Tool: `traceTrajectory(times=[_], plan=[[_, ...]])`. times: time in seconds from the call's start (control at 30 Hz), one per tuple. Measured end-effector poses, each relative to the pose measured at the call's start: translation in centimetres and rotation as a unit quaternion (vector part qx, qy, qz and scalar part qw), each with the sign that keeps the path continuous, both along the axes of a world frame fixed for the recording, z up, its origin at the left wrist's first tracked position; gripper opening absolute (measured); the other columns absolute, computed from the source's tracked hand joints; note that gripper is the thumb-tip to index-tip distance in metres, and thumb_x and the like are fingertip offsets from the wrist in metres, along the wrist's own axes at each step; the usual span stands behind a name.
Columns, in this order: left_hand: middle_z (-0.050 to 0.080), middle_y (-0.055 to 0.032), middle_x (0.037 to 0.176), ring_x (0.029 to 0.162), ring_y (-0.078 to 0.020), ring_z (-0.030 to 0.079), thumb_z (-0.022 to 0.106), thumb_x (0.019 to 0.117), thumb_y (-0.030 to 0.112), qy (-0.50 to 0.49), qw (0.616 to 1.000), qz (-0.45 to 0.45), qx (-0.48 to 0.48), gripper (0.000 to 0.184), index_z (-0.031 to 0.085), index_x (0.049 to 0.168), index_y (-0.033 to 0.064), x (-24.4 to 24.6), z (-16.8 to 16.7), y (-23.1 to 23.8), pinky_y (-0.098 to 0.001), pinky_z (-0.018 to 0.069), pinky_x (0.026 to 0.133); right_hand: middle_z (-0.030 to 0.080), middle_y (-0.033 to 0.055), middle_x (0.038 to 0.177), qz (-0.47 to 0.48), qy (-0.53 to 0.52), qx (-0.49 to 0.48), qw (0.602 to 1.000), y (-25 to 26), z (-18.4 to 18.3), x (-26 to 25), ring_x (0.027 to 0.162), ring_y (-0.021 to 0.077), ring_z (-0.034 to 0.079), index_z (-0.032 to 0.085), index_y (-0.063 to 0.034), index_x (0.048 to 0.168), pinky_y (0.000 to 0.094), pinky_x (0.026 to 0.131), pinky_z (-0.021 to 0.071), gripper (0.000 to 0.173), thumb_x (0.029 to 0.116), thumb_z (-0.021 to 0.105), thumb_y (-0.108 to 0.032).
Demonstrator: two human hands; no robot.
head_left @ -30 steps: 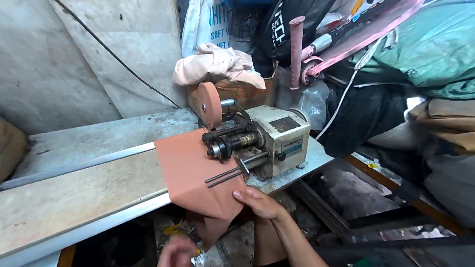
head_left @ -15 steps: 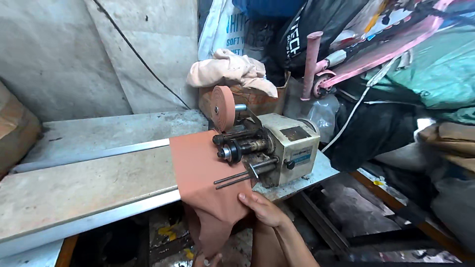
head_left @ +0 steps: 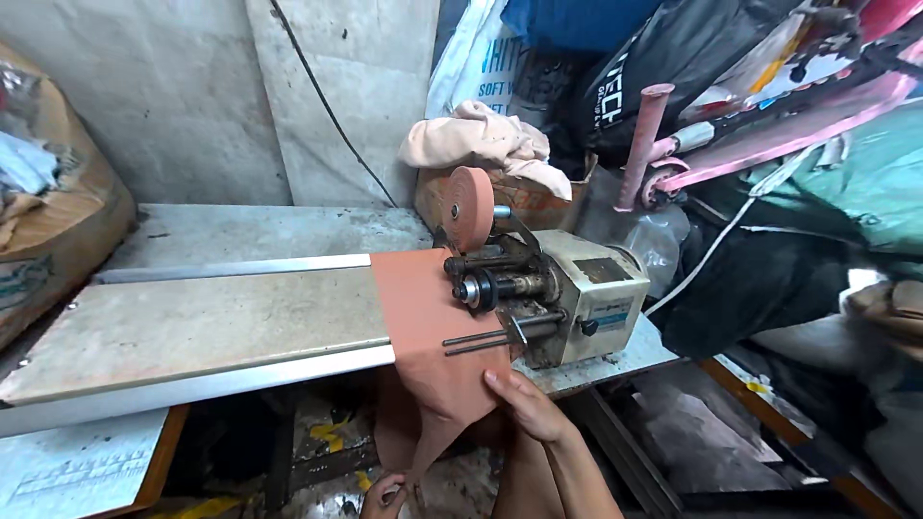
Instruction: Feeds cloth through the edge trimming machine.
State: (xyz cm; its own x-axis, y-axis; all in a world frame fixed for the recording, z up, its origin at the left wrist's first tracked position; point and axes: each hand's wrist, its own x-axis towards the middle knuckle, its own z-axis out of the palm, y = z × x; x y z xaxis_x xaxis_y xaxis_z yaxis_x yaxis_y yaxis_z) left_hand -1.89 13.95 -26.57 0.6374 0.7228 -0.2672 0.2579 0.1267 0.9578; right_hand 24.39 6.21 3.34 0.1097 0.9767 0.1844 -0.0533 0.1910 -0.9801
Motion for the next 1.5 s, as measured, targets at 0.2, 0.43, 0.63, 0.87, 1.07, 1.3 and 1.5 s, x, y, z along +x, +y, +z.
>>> traceTrajectory(times=[0.2,0.43,0.63,0.87,1.07,1.3,1.5], plan=[[0.070,-0.0155,0.118,0.109,-0.0202,0.069,0.070,0.0942,0.012,-0.009,1.000,0.011,0.005,0.023,0.073,0.112,-0.0012,-0.1,0.0,0.1,-0.0393,0.0573,0.097,0.075,0.0040,0.104,-0.008,-0.004,0.003,1.000,0.0,0.0,-0.2,0.099,0.0131,0.072,0.065,-0.0060,0.118,0.0364,0.094,0.0589,0.034,0.1112,0.040,-0.029],[0.069,-0.0167,0.121,0.111,-0.0205,0.067,0.067,0.0942,0.007,-0.001,1.000,0.010,0.004,0.023,0.072,0.115,-0.0024,0.0,0.3,0.2,-0.0392,0.0565,0.098,0.074,0.0041,0.105,-0.012,-0.008,0.006,1.000,0.0,0.0,-0.2,0.099,0.0133,0.071,0.065,-0.0052,0.118,0.0365,0.094,0.0584,0.034,0.1109,0.042,-0.028],[0.066,-0.0192,0.127,0.115,-0.0242,0.066,0.071,0.0933,0.011,0.021,1.000,-0.003,-0.023,0.030,0.069,0.120,-0.0022,0.1,-0.1,0.2,-0.0431,0.0550,0.100,0.074,0.0048,0.105,-0.010,-0.011,0.005,1.000,0.0,0.0,-0.1,0.099,0.0136,0.071,0.064,-0.0040,0.118,0.0366,0.095,0.0585,0.032,0.1109,0.041,-0.026],[0.070,-0.0152,0.117,0.111,-0.0211,0.067,0.073,0.0950,0.025,0.023,1.000,-0.011,0.006,0.028,0.074,0.109,0.0007,0.3,-0.8,0.4,-0.0429,0.0560,0.097,0.075,0.0040,0.104,-0.007,0.001,0.013,1.000,0.0,-0.1,-0.2,0.099,0.0128,0.071,0.065,-0.0054,0.117,0.0359,0.094,0.0586,0.032,0.1109,0.042,-0.027],[0.069,-0.0146,0.121,0.114,-0.0214,0.067,0.073,0.0947,0.027,0.032,0.999,-0.005,0.000,0.030,0.074,0.110,0.0016,0.3,-1.0,0.4,-0.0432,0.0553,0.100,0.074,0.0034,0.103,-0.007,-0.014,0.018,1.000,0.1,-0.1,-0.1,0.098,0.0120,0.071,0.066,-0.0061,0.115,0.0355,0.094,0.0581,0.033,0.1110,0.042,-0.028],[0.068,-0.0170,0.124,0.115,-0.0241,0.066,0.074,0.0942,0.026,0.042,0.999,0.000,-0.003,0.033,0.072,0.112,-0.0006,0.4,-1.0,0.3,-0.0446,0.0549,0.101,0.075,0.0030,0.102,-0.011,-0.032,0.006,0.999,0.0,0.2,-0.4,0.097,0.0121,0.071,0.066,-0.0048,0.114,0.0353,0.093,0.0591,0.034,0.1114,0.040,-0.026],[0.068,-0.0169,0.123,0.114,-0.0230,0.067,0.074,0.0945,0.025,0.036,0.999,0.000,-0.002,0.032,0.072,0.113,-0.0007,0.3,-1.1,0.3,-0.0435,0.0558,0.100,0.075,0.0036,0.101,-0.008,-0.040,0.010,0.999,0.1,0.1,-0.2,0.097,0.0121,0.071,0.067,-0.0049,0.114,0.0353,0.092,0.0593,0.035,0.1115,0.040,-0.027]])
